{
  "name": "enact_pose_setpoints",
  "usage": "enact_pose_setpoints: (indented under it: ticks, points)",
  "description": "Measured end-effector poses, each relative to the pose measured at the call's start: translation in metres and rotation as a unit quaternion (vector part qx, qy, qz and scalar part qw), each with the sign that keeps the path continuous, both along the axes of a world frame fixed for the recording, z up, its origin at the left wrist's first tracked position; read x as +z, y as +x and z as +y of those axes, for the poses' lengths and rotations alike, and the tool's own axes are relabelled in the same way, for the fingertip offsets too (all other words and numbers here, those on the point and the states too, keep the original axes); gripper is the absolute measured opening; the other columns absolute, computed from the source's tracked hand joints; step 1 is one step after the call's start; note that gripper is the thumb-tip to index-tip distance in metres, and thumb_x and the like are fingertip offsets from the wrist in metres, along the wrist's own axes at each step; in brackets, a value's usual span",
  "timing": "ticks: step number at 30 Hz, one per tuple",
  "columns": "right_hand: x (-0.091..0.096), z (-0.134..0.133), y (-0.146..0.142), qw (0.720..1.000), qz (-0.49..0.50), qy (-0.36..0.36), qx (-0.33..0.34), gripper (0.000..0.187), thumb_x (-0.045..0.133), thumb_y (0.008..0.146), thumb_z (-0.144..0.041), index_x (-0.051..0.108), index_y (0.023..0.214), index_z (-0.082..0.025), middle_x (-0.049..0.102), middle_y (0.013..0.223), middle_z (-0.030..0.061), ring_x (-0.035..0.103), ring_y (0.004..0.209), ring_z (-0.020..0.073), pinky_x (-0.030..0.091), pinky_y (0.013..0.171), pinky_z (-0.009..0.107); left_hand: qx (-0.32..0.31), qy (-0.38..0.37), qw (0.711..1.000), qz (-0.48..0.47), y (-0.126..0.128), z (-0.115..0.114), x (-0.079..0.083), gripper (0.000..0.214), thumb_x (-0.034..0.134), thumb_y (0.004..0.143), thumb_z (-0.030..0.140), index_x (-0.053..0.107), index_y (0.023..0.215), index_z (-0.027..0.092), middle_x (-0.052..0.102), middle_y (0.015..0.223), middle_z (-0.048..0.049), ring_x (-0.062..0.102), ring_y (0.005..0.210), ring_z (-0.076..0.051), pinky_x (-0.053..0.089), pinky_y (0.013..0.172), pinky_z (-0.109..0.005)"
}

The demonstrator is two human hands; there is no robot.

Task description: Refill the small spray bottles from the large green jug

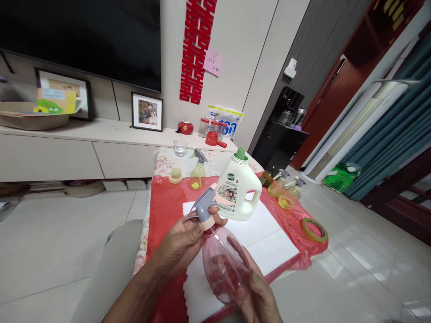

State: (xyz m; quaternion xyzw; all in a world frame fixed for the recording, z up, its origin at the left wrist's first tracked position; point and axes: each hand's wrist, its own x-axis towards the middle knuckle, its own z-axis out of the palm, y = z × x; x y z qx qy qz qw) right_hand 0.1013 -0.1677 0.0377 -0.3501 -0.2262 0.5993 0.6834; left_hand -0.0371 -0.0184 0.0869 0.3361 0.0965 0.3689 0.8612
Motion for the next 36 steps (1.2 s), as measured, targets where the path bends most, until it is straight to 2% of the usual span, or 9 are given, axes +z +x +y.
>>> enact_pose_setpoints:
  ticks: [4, 9, 14, 18, 22, 24, 26, 30, 36]
  points:
    - [0.004, 0.003, -0.002, 0.999, -0.031, -0.005, -0.022, 0.09, 0.084, 0.064, -0.057, 0.051, 0.143, -0.027, 0.047, 0.146, 0.0124, 0.048, 0.133, 0.0353, 0.045, 0.106, 0.047, 0.008, -0.004, 1.0, -0.005, 0.002, 0.002, -0.002, 0.042, 0.091, 0.065, 0.033, 0.075, 0.101, 0.017, 0.074, 0.096, -0.0062, 0.067, 0.105, -0.024, 0.042, 0.107, -0.039]
    - [0.0, 0.004, 0.001, 0.972, -0.206, -0.01, -0.113, 0.098, 0.09, 0.056, -0.039, 0.049, 0.144, -0.03, 0.043, 0.15, 0.007, 0.038, 0.141, 0.0308, 0.035, 0.117, 0.042, 0.045, -0.028, 0.999, 0.005, 0.004, 0.007, -0.004, 0.037, 0.091, 0.065, 0.027, 0.073, 0.095, 0.018, 0.072, 0.097, -0.0031, 0.066, 0.106, -0.02, 0.046, 0.101, -0.029]
    - [-0.011, 0.003, 0.005, 0.932, -0.33, 0.004, -0.146, 0.093, 0.085, 0.065, -0.044, 0.044, 0.148, -0.031, 0.038, 0.153, 0.0073, 0.041, 0.138, 0.0299, 0.04, 0.113, 0.04, 0.063, -0.062, 0.996, -0.015, 0.005, 0.012, -0.006, 0.034, 0.089, 0.069, 0.027, 0.072, 0.096, 0.017, 0.071, 0.097, -0.0025, 0.068, 0.096, -0.017, 0.05, 0.092, -0.027]
    - [-0.018, -0.003, 0.014, 0.914, -0.374, -0.014, -0.16, 0.089, 0.081, 0.071, -0.046, 0.041, 0.149, -0.033, 0.039, 0.152, 0.0068, 0.042, 0.138, 0.0293, 0.04, 0.113, 0.039, 0.097, -0.079, 0.992, -0.031, -0.001, 0.023, -0.001, 0.036, 0.087, 0.072, 0.024, 0.07, 0.104, 0.018, 0.072, 0.102, -0.0037, 0.068, 0.093, -0.017, 0.053, 0.088, -0.03]
    - [-0.022, -0.012, 0.026, 0.902, -0.393, -0.039, -0.175, 0.086, 0.079, 0.073, -0.049, 0.04, 0.149, -0.034, 0.04, 0.151, 0.0066, 0.043, 0.138, 0.0298, 0.046, 0.108, 0.039, 0.163, -0.089, 0.981, -0.062, -0.011, 0.045, 0.003, 0.03, 0.082, 0.077, 0.02, 0.068, 0.104, 0.018, 0.072, 0.108, -0.0042, 0.066, 0.083, -0.013, 0.054, 0.075, -0.027]
    - [-0.021, -0.017, 0.031, 0.895, -0.397, -0.058, -0.197, 0.087, 0.08, 0.073, -0.049, 0.041, 0.149, -0.031, 0.041, 0.151, 0.0078, 0.042, 0.138, 0.0304, 0.048, 0.106, 0.039, 0.209, -0.101, 0.97, -0.077, -0.013, 0.06, 0.001, 0.021, 0.079, 0.08, 0.017, 0.068, 0.098, 0.017, 0.073, 0.107, -0.0038, 0.066, 0.081, -0.013, 0.054, 0.073, -0.027]
    - [-0.017, -0.022, 0.034, 0.892, -0.392, -0.066, -0.215, 0.087, 0.079, 0.075, -0.048, 0.039, 0.15, -0.029, 0.041, 0.151, 0.009, 0.042, 0.139, 0.0306, 0.05, 0.105, 0.038, 0.256, -0.125, 0.955, -0.078, -0.012, 0.074, -0.004, 0.009, 0.074, 0.083, 0.013, 0.066, 0.086, 0.016, 0.073, 0.101, -0.0032, 0.067, 0.08, -0.012, 0.055, 0.075, -0.026]
    - [-0.008, -0.029, 0.035, 0.903, -0.362, -0.065, -0.224, 0.082, 0.075, 0.08, -0.045, 0.036, 0.151, -0.03, 0.038, 0.153, 0.0087, 0.045, 0.137, 0.0297, 0.054, 0.099, 0.034, 0.338, -0.169, 0.926, -0.006, 0.004, 0.095, -0.023, 0.012, 0.064, 0.088, 0.007, 0.061, 0.083, 0.018, 0.069, 0.082, 0.0011, 0.068, 0.077, -0.009, 0.056, 0.082, -0.026]
    - [-0.001, -0.03, 0.03, 0.909, -0.336, -0.077, -0.233, 0.078, 0.076, 0.08, -0.041, 0.04, 0.149, -0.035, 0.036, 0.155, 0.0067, 0.044, 0.137, 0.0319, 0.053, 0.101, 0.04, 0.383, -0.177, 0.901, 0.099, 0.03, 0.109, -0.052, 0.016, 0.068, 0.086, 0.015, 0.055, 0.079, 0.018, 0.06, 0.066, 0.0058, 0.061, 0.058, -0.006, 0.056, 0.07, -0.023]
